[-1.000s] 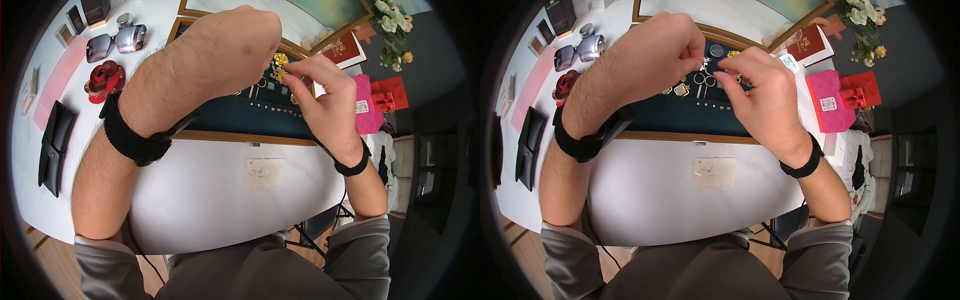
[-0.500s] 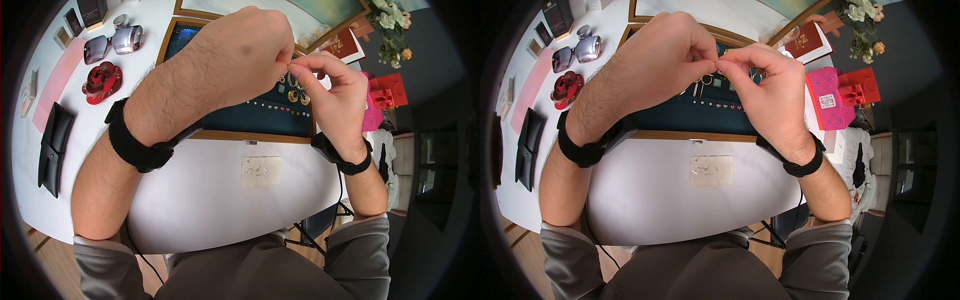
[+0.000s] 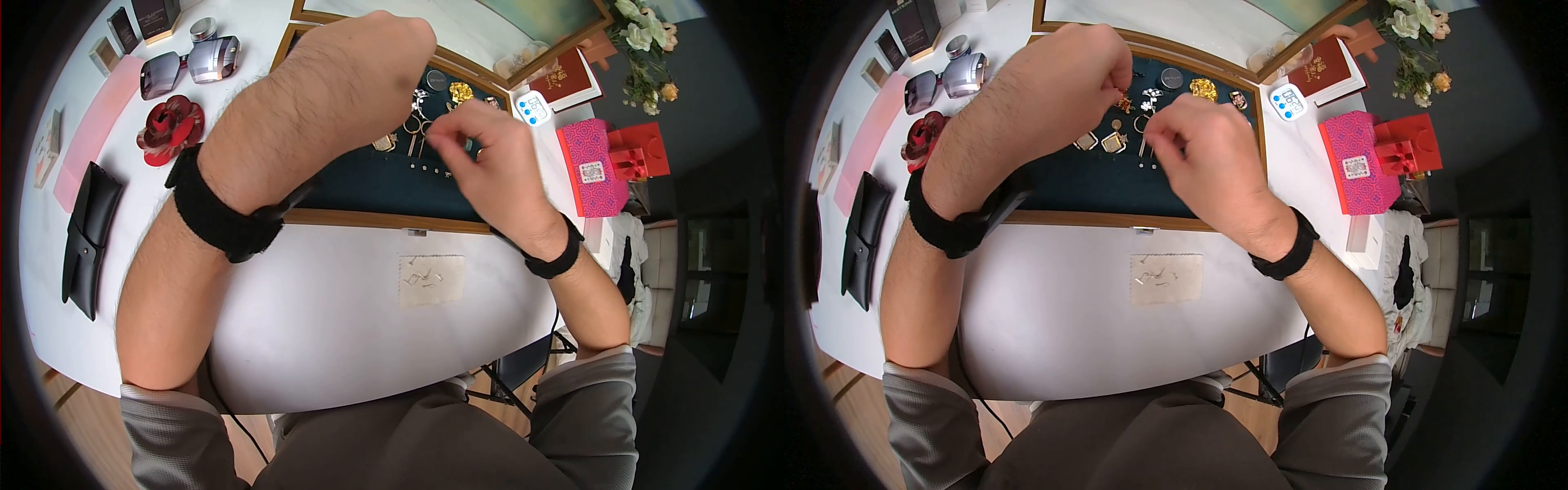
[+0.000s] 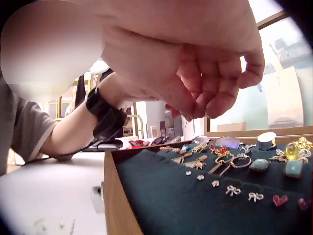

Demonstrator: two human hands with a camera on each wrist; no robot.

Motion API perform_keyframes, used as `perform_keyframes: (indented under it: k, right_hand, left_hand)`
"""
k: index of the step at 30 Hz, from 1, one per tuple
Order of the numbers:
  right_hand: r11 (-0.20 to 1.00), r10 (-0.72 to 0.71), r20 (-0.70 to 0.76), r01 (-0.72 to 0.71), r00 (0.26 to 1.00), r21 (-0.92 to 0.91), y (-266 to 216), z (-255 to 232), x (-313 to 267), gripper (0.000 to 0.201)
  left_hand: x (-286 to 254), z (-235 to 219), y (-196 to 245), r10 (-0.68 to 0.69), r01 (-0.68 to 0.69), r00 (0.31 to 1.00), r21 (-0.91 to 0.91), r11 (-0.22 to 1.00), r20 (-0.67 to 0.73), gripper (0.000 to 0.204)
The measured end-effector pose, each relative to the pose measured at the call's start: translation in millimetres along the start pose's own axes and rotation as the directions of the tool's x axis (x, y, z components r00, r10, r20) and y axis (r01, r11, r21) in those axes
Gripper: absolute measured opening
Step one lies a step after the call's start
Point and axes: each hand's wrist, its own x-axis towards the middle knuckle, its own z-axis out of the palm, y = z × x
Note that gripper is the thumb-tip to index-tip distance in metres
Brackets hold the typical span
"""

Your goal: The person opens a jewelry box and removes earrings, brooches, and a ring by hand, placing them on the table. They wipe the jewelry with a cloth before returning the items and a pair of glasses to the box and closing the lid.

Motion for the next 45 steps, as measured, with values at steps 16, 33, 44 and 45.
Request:
perform_keyframes:
  k: [16, 33, 44, 45]
  right_hand:
    - [0.976, -0.082, 0.222, 0.124, 0.972, -0.181, 1.6, 24.1, -4.0, 0.004]
    - [0.948, -0.214, -0.178, 0.16, 0.96, -0.275, -0.9, -66.8, -27.4, 0.012]
    - [0.897, -0.311, -0.364, 0.145, 0.878, -0.417, 90.9, -64.6, -106.7, 0.02]
    - [0.908, -0.298, -0.384, 0.135, 0.874, -0.397, 94.7, -62.6, -109.4, 0.02]
  left_hand:
    - [-1.5, -5.7, 4.7, -0.067, 0.065, 0.996, 0.037, 0.997, 0.057, 0.006]
    - [6.6, -3.1, 20.8, -0.07, 0.074, 0.995, -0.051, 0.996, 0.066, 0.01]
    - [-41.8, -13.4, 85.2, 0.302, -0.236, 0.931, -0.293, 0.926, 0.204, 0.015]
    - [-52.5, -10.7, 87.4, 0.303, -0.235, 0.925, -0.28, 0.931, 0.229, 0.015]
